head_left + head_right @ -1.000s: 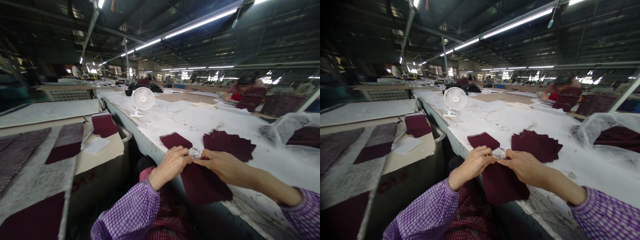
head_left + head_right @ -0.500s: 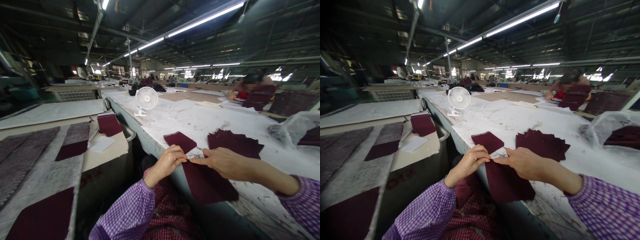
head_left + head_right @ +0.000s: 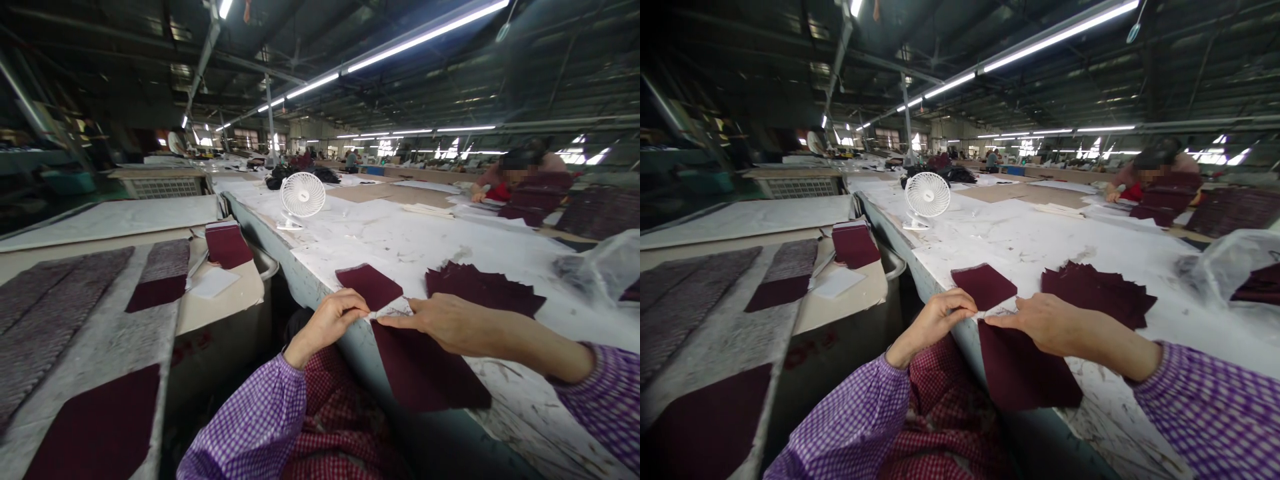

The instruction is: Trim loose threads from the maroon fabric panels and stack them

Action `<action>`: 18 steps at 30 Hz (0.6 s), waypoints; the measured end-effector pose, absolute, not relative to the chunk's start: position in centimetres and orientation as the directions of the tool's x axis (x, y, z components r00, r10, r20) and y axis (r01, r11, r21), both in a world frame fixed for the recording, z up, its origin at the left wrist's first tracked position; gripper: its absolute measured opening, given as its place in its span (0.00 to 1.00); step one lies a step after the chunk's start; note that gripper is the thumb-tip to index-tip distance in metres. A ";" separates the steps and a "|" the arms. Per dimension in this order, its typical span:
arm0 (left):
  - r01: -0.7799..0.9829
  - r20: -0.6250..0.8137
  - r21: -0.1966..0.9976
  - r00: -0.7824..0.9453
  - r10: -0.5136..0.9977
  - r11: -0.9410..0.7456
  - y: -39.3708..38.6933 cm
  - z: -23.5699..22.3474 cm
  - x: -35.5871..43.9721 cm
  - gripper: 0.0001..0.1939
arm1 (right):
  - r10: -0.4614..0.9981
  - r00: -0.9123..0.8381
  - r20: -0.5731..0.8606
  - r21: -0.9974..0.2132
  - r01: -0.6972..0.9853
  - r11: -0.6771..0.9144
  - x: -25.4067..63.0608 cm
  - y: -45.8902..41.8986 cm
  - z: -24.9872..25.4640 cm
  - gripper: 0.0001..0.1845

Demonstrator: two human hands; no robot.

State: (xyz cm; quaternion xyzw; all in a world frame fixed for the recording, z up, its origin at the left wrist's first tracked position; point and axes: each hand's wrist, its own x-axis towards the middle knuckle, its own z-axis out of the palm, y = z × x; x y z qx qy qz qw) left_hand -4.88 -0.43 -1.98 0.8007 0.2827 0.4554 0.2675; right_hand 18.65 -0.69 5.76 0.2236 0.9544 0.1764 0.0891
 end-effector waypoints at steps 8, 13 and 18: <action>0.329 0.653 0.656 0.203 0.730 -0.679 0.4 -2.0 -3.8 0.08 | 0.484 -0.874 -0.040 0.373 0.436 0.819 17.6 -0.5 5.1 0.36; 0.587 0.600 0.513 0.277 0.750 -0.627 1.2 -1.2 -3.0 0.08 | 0.687 -0.725 -0.045 0.019 0.687 0.726 18.3 -0.6 5.1 0.23; 0.770 0.473 0.298 0.394 0.788 -0.564 1.6 -0.4 -1.0 0.16 | 0.718 -0.690 -0.085 -0.244 0.713 0.657 20.3 0.5 6.6 0.07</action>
